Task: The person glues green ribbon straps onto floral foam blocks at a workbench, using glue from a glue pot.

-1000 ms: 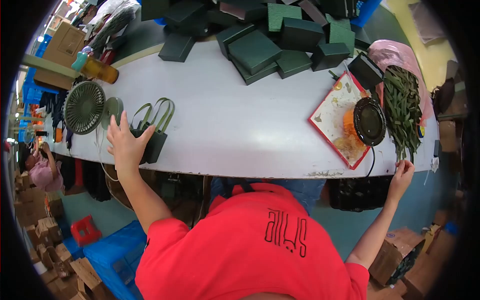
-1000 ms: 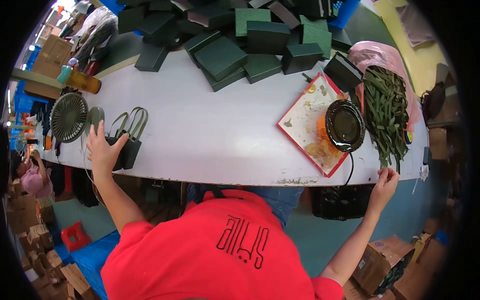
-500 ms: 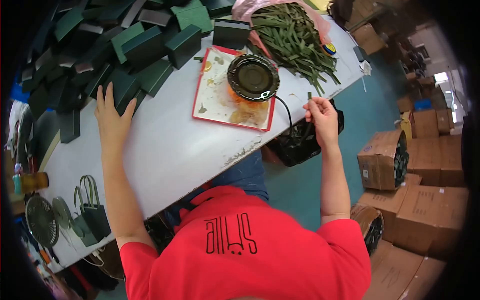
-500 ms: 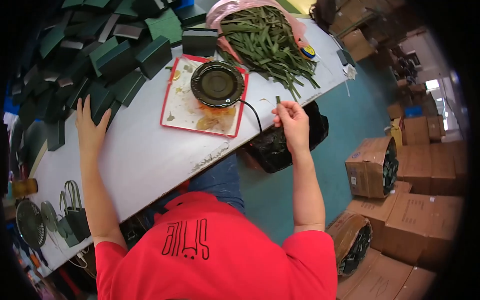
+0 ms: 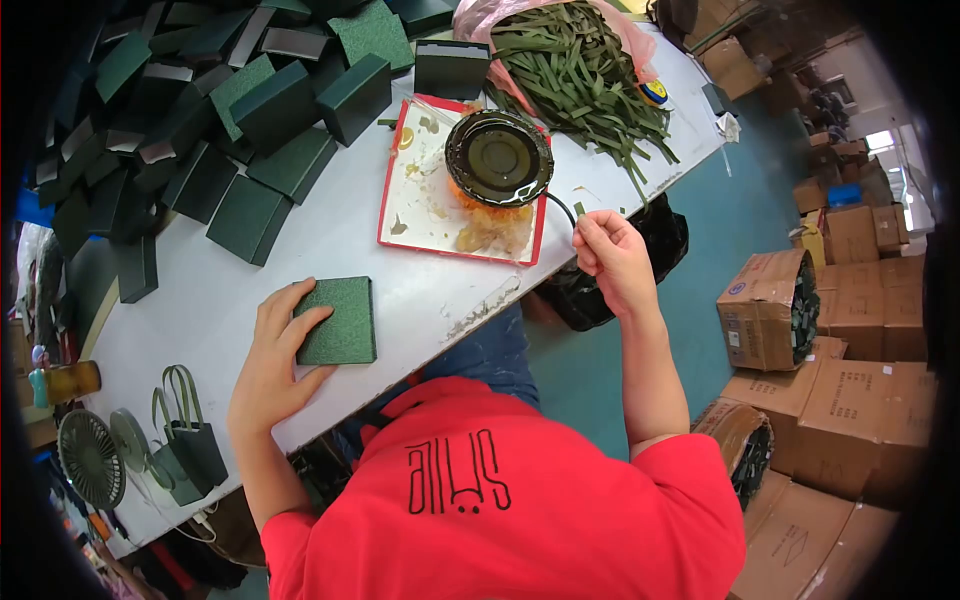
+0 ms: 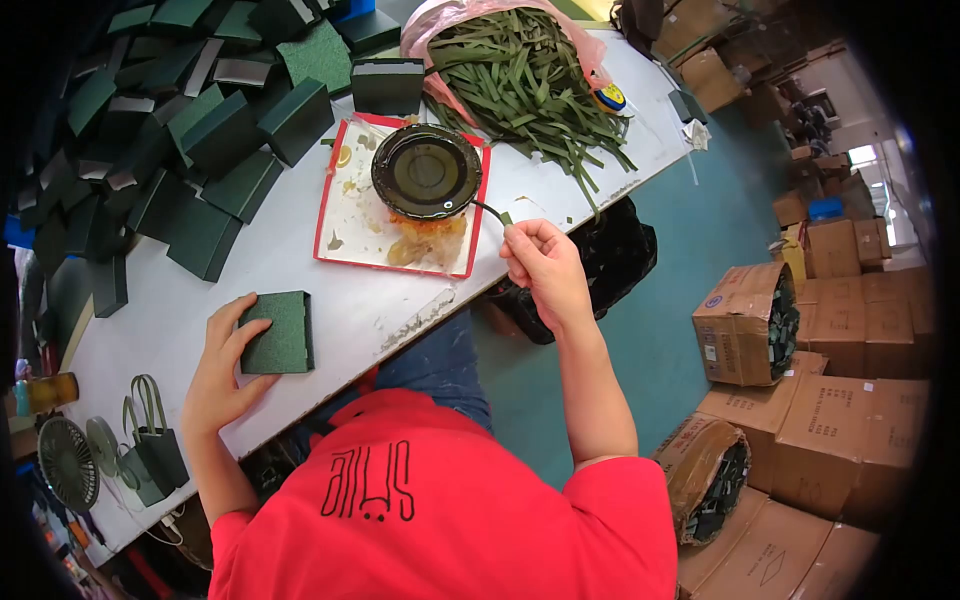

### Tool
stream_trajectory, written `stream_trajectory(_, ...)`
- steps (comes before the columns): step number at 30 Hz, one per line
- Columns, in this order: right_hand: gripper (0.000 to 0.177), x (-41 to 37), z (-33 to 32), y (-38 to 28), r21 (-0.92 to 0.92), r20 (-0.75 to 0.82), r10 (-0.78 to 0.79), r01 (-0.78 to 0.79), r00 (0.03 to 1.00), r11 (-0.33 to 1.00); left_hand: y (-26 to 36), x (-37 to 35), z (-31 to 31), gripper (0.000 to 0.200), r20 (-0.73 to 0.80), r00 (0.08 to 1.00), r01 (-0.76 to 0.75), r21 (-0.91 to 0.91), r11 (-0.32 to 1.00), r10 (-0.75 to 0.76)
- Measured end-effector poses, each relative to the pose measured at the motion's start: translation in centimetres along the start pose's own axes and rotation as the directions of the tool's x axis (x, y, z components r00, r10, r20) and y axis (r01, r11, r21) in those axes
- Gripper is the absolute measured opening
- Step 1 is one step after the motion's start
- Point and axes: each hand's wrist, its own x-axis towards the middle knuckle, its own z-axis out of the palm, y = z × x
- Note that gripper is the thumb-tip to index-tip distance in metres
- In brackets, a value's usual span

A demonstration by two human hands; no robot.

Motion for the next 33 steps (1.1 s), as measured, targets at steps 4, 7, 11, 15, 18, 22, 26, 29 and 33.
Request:
stream_trajectory(4, 0.017, 0.0, 1.9, -0.6, -0.067, 0.040, 0.015, -0.013, 0.999, 0.998, 1.7, -0.5, -0.4, 0.075, -0.017, 0.996, 0.089, 0.111, 0.990, -0.088)
stream_trajectory(7, 0.019, 0.5, 3.2, -0.6, -0.080, 0.049, 0.030, -0.026, 0.998, 0.996, 4.1, 0.5, 1.0, 0.090, -0.077, 0.982, 0.183, 0.150, 0.972, -0.173)
stream_trajectory(11, 0.021, 1.4, 4.0, -0.2, -0.100, 0.027, 0.034, -0.031, 0.999, 0.995, 4.2, 1.2, 3.7, 0.105, -0.101, 0.972, 0.231, 0.262, 0.937, -0.211)
stream_trajectory(15, 0.023, 1.6, 4.7, 0.1, -0.072, -0.002, 0.042, -0.042, 0.999, 0.997, 4.7, 1.1, 3.1, 0.108, -0.058, 0.960, 0.278, 0.239, 0.930, -0.272)
stream_trajectory(18, 0.022, 2.1, 4.8, 0.6, -0.048, -0.022, 0.036, -0.037, 0.999, 0.998, 5.2, 1.1, 2.6, 0.109, -0.041, 0.965, 0.258, 0.291, 0.921, -0.258)
stream_trajectory(22, 0.023, 2.3, 5.1, 0.8, -0.026, -0.019, 0.045, -0.045, 0.999, 0.999, 4.5, 0.8, 3.0, 0.109, -0.059, 0.969, 0.245, 0.288, 0.926, -0.238)
stream_trajectory(26, 0.021, 2.6, 4.3, 1.4, 0.047, 0.025, 0.059, -0.060, 0.998, 0.997, 4.2, 0.9, 3.9, 0.103, -0.116, 0.967, 0.249, 0.241, 0.938, -0.227)
stream_trajectory(29, 0.019, 2.0, 4.2, 1.5, 0.118, 0.020, 0.021, -0.023, 1.000, 0.993, 3.9, 1.1, 3.9, 0.101, -0.134, 0.977, 0.189, 0.207, 0.960, -0.164)
stream_trajectory(33, 0.017, -0.1, 5.1, 0.9, 0.112, -0.045, -0.086, 0.090, 0.995, 0.990, 3.8, 1.4, 4.0, 0.102, -0.197, 0.969, 0.156, 0.032, 0.987, -0.147)
